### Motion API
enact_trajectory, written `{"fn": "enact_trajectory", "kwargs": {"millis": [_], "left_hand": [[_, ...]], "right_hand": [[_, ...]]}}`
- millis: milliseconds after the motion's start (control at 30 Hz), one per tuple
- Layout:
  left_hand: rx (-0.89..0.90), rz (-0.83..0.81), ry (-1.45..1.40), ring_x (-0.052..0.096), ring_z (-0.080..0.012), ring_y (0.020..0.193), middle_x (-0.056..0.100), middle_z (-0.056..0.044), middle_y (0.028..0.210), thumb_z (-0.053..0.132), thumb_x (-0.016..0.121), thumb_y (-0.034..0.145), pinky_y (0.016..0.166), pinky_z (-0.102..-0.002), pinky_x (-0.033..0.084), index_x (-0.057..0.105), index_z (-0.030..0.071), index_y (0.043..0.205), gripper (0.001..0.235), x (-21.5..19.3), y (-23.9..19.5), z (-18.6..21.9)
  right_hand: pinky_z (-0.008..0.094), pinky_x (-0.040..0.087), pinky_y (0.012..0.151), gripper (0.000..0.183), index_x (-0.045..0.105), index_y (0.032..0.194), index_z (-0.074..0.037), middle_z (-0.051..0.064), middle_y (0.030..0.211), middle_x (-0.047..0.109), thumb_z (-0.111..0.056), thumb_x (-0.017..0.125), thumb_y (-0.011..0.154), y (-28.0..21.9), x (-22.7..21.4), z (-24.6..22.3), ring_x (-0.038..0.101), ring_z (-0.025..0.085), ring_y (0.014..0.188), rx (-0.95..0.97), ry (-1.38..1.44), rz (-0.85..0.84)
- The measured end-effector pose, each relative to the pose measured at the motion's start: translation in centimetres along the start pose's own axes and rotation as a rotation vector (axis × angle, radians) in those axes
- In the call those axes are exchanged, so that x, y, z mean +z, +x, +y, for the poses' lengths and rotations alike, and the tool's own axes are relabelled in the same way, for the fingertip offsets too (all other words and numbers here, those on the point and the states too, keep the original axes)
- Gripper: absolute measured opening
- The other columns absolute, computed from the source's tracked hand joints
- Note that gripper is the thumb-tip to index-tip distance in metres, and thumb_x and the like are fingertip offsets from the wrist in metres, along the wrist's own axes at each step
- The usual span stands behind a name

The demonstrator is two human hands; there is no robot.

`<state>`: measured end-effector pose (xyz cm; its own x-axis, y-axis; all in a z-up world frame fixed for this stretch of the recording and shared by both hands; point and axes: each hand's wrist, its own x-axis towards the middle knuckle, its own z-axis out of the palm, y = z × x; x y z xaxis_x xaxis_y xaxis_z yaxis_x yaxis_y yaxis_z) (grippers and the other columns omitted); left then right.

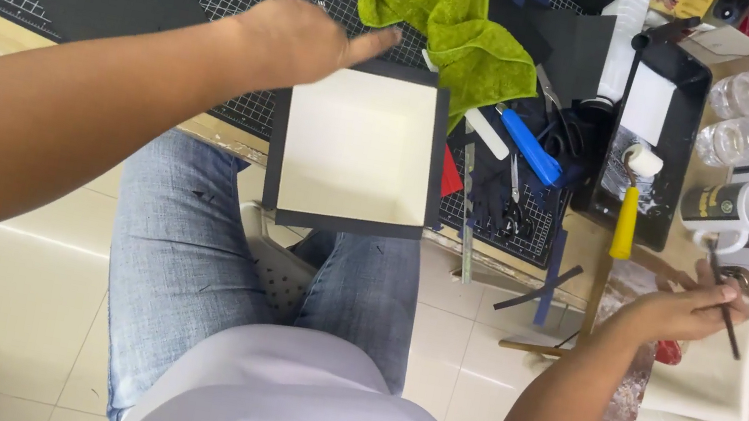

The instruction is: The person applies adhesive to the edges of a black and white rectangular frame using a yellow-handled roller, then smooths the edges with a red plastic scraper. They trim excess black material with scissors and repeat the process on the opposite side, finishing by wiping the surface with a green cloth.

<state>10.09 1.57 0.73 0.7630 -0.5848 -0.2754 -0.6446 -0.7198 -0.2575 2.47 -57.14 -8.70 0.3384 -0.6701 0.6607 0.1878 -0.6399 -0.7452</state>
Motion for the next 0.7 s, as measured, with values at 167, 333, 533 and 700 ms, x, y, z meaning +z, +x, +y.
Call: {"fn": "enact_trajectory", "kwargs": {"millis": [167, 333, 533, 700], "left_hand": [[-0.171, 0.020, -0.522, 0.068, -0.0412, 0.091, 0.066, -0.024, 0.109, 0.024, 0.083, 0.084, 0.075, -0.053, 0.055, 0.009, 0.021, 0.169, 0.113, -3.1, -0.8, -0.3], [-0.123, -0.074, -0.586, 0.065, -0.0314, 0.074, 0.065, -0.017, 0.077, 0.015, 0.084, 0.084, 0.065, -0.047, 0.053, 0.014, 0.023, 0.169, 0.110, -2.7, 2.1, 2.2], [-0.024, 0.120, -0.234, 0.062, -0.0195, 0.058, 0.057, -0.002, 0.066, -0.006, 0.065, 0.094, 0.051, -0.037, 0.061, 0.049, 0.012, 0.147, 0.058, -0.8, 9.4, 4.6], [0.120, 0.131, -0.085, 0.061, -0.0202, 0.069, 0.058, 0.002, 0.064, 0.010, 0.082, 0.091, 0.072, -0.040, 0.058, 0.063, 0.018, 0.113, 0.030, -2.5, 11.9, 7.9]], "right_hand": [[0.017, 0.066, 0.057, 0.026, 0.064, 0.111, -0.016, -0.001, 0.093, 0.076, -0.034, 0.048, 0.106, -0.2, 0.5, 0.7, 0.076, 0.006, 0.074, 0.390, -0.109, -0.047], [0.013, 0.048, 0.044, 0.028, 0.071, 0.107, -0.016, -0.009, 0.074, 0.068, -0.037, 0.053, 0.105, 0.8, 1.3, 0.6, 0.057, -0.002, 0.054, 0.560, -0.232, -0.031], [0.023, 0.060, 0.072, 0.016, 0.069, 0.097, -0.019, -0.004, 0.087, 0.071, -0.033, 0.062, 0.102, 0.2, 2.8, -2.1, 0.071, 0.006, 0.077, 0.789, -0.420, -0.226], [0.017, 0.039, 0.048, 0.020, 0.067, 0.099, -0.020, -0.006, 0.078, 0.070, -0.040, 0.064, 0.103, -0.2, 3.4, -5.3, 0.049, 0.000, 0.051, 0.939, -0.351, -0.221]]}}
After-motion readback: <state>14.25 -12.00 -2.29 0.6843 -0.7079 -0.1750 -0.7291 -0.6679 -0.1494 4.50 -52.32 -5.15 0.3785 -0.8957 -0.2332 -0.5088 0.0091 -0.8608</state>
